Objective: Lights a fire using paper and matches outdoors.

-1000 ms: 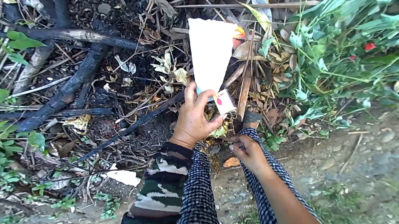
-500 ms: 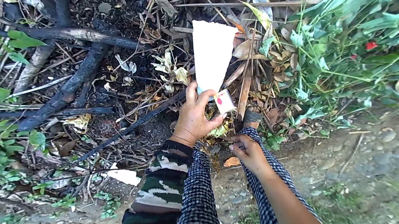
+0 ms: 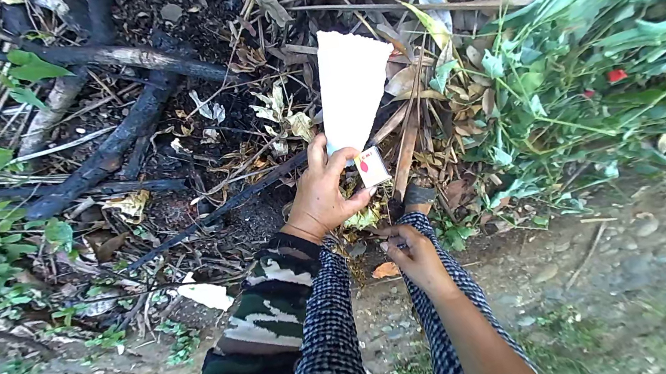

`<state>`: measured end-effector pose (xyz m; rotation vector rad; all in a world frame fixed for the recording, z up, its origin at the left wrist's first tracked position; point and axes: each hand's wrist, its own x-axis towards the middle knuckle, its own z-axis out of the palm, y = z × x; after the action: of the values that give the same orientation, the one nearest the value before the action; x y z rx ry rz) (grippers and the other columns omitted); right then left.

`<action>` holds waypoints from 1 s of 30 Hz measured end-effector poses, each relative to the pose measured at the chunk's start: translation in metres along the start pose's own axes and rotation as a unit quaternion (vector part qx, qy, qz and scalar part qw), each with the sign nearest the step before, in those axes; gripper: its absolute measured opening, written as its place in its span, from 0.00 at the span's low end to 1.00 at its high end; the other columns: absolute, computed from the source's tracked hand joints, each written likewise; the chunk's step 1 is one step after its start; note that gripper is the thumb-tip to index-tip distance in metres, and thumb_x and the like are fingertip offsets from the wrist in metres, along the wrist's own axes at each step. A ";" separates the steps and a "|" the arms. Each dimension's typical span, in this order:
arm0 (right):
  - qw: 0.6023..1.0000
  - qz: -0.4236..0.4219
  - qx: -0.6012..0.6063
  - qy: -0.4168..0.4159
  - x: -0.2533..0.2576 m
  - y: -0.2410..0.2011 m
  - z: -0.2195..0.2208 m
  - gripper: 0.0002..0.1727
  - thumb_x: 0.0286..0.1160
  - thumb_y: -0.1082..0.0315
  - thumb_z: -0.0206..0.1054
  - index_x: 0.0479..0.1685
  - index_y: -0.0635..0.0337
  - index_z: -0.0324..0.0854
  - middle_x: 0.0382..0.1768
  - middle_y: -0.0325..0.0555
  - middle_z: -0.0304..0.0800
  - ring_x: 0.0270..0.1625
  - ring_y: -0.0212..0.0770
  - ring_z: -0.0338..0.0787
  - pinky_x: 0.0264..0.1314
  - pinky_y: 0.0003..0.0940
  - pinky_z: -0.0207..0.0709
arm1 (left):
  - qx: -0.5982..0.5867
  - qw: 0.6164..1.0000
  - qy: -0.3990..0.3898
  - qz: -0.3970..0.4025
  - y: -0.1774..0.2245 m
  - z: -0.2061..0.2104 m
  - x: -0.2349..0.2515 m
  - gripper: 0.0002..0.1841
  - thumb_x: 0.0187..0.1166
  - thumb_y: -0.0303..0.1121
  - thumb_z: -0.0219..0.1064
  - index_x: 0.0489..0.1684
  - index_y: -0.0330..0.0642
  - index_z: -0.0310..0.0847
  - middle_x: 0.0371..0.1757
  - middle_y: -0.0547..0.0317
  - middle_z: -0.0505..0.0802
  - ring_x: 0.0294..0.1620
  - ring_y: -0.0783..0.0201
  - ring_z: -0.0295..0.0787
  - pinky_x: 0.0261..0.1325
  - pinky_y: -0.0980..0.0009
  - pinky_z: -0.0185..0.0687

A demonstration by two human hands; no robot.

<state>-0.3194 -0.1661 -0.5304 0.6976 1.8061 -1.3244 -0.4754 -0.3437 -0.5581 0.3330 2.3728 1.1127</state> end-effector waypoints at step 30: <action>1.000 -0.010 -0.010 -0.003 0.002 -0.001 -0.001 0.19 0.80 0.64 0.69 0.64 0.66 0.84 0.64 0.59 0.87 0.60 0.44 0.92 0.61 0.34 0.86 | -0.005 1.000 -0.002 -0.004 -0.001 0.002 0.000 0.33 0.53 0.44 0.87 0.59 0.42 0.84 0.83 0.24 0.66 0.61 0.36 0.87 0.52 0.46 0.89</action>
<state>-0.3218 -0.1657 -0.5311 0.6670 1.8233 -1.3187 -0.4747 -0.3429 -0.5594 0.3230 2.3620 1.1186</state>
